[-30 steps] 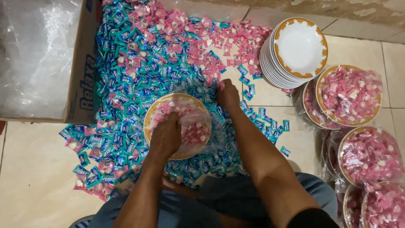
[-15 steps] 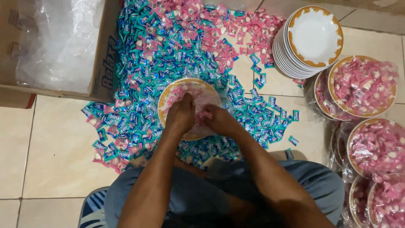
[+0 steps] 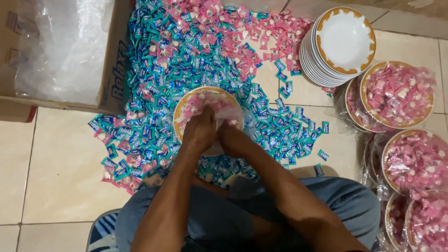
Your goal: Packing pink candies into a plastic bag placed on a decorative plate from a large pile on the floor.
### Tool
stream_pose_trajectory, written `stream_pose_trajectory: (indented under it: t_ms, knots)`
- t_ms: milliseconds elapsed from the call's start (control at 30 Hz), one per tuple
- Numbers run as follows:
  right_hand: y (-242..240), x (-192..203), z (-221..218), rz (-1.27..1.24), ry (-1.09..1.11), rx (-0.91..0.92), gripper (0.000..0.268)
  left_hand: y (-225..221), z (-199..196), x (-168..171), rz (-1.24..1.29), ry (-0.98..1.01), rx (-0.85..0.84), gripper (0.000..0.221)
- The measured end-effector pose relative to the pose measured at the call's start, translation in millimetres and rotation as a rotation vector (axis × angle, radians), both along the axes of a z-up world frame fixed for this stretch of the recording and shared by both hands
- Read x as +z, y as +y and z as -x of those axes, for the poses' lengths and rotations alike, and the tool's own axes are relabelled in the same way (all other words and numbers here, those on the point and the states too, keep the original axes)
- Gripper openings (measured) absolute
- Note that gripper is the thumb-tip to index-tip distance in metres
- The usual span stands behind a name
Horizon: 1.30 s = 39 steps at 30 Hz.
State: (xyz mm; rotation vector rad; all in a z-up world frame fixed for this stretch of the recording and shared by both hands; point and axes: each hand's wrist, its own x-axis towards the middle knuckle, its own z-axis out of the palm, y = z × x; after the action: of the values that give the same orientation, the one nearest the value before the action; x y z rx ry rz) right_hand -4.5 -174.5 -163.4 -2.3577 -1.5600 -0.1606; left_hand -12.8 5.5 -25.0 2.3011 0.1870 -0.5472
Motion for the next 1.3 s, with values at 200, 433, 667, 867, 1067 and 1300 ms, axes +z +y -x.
stream_pose_trajectory:
  t_ms: [200,433,667,867,1067,1300]
  knots:
    - [4,185,-12,0.16,0.879,-0.364,0.032,3,-3,10,-0.03,0.031,0.009,0.029]
    - [-45,77,-178,-0.105,0.321,-0.842,0.026,-9,-14,32,-0.071,0.157,-0.09,0.028]
    - [-55,6,-183,0.034,0.085,-0.649,0.029,-13,-27,12,-0.053,0.209,-0.065,0.029]
    - [-116,24,-171,-0.073,0.44,-0.956,0.031,-18,-25,25,-0.08,0.225,-0.086,0.028]
    - [-155,34,-159,-0.435,0.877,-1.235,0.033,-15,-20,41,-0.086,0.228,-0.069,0.03]
    - [-168,45,-140,-1.125,1.444,-1.298,0.026,-10,-24,28,-0.06,0.173,-0.004,0.027]
